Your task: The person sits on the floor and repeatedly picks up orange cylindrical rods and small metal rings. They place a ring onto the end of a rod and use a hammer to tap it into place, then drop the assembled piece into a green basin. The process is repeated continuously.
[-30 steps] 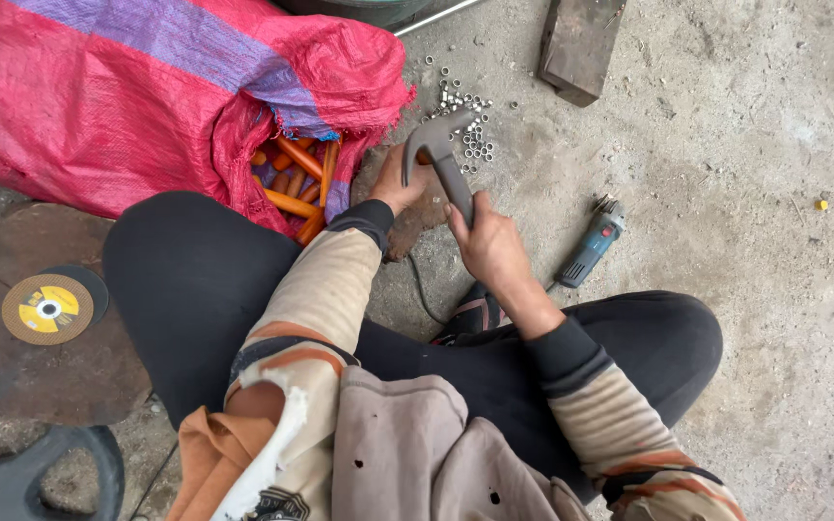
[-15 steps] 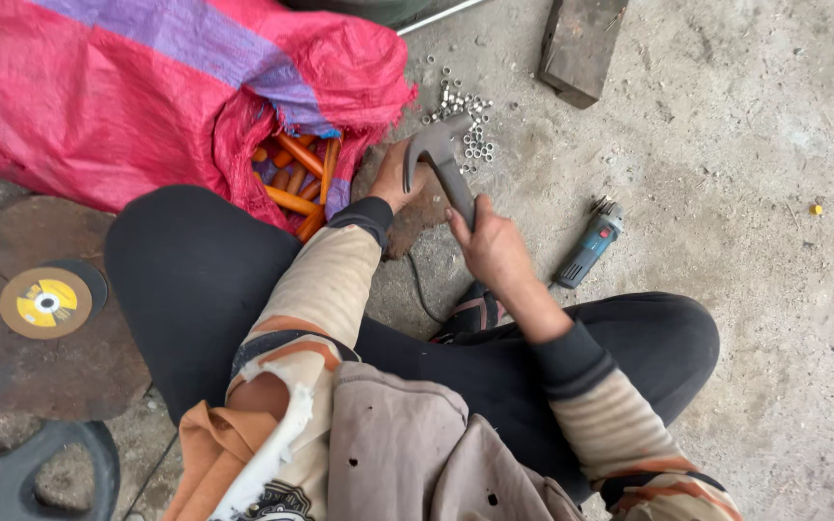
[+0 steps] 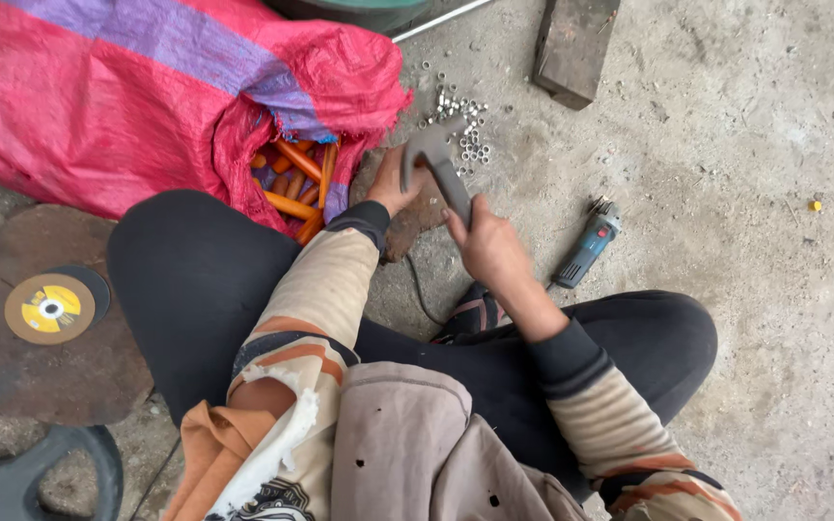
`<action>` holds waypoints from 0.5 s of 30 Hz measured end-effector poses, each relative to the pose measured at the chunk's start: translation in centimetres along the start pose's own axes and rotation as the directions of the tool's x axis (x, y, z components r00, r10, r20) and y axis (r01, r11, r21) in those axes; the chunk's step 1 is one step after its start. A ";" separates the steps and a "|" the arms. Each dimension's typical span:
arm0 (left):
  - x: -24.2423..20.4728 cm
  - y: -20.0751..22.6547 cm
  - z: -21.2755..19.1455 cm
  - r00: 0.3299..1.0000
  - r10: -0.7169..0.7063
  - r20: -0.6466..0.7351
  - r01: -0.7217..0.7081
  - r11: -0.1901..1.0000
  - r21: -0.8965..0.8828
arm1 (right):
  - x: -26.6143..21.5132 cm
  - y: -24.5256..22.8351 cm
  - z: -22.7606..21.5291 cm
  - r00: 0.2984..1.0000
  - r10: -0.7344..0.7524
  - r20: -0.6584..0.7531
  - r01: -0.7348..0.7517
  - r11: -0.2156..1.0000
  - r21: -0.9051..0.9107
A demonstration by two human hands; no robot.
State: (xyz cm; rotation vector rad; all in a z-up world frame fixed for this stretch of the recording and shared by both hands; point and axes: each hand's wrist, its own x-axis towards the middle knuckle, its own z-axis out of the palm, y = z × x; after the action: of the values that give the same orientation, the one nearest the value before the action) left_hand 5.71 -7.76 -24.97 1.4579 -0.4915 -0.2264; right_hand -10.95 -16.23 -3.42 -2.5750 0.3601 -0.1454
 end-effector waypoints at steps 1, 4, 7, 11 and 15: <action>0.0 -0.3 -0.1 0.997 0.081 -0.014 -0.079 0.992 0.094 | 0.3 0.2 0.4 0.999 0.012 0.036 -0.010 0.999 -0.046; 0.3 -0.9 -0.7 0.974 0.226 -0.029 -0.215 0.954 0.209 | 0.7 0.4 0.1 0.997 0.014 0.074 -0.012 1.000 -0.024; 0.0 -1.0 0.0 0.999 0.007 -0.042 0.000 0.988 0.156 | -0.3 0.6 -1.4 0.978 0.156 0.137 -0.168 0.983 0.076; 0.4 -0.6 0.2 0.991 -0.136 -0.011 0.136 0.989 -0.061 | -0.8 0.3 -1.5 0.998 0.027 -0.064 -0.021 0.996 0.084; 0.3 -0.9 -0.1 0.999 0.042 -0.029 -0.034 0.970 0.242 | -0.2 0.8 0.9 1.000 -0.027 -0.013 0.025 0.994 -0.107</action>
State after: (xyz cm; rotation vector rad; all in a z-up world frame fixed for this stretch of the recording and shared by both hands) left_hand 6.17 -7.90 -25.82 1.6848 -0.5331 -0.1138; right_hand -11.18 -16.36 -4.60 -2.6868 0.3486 -0.1586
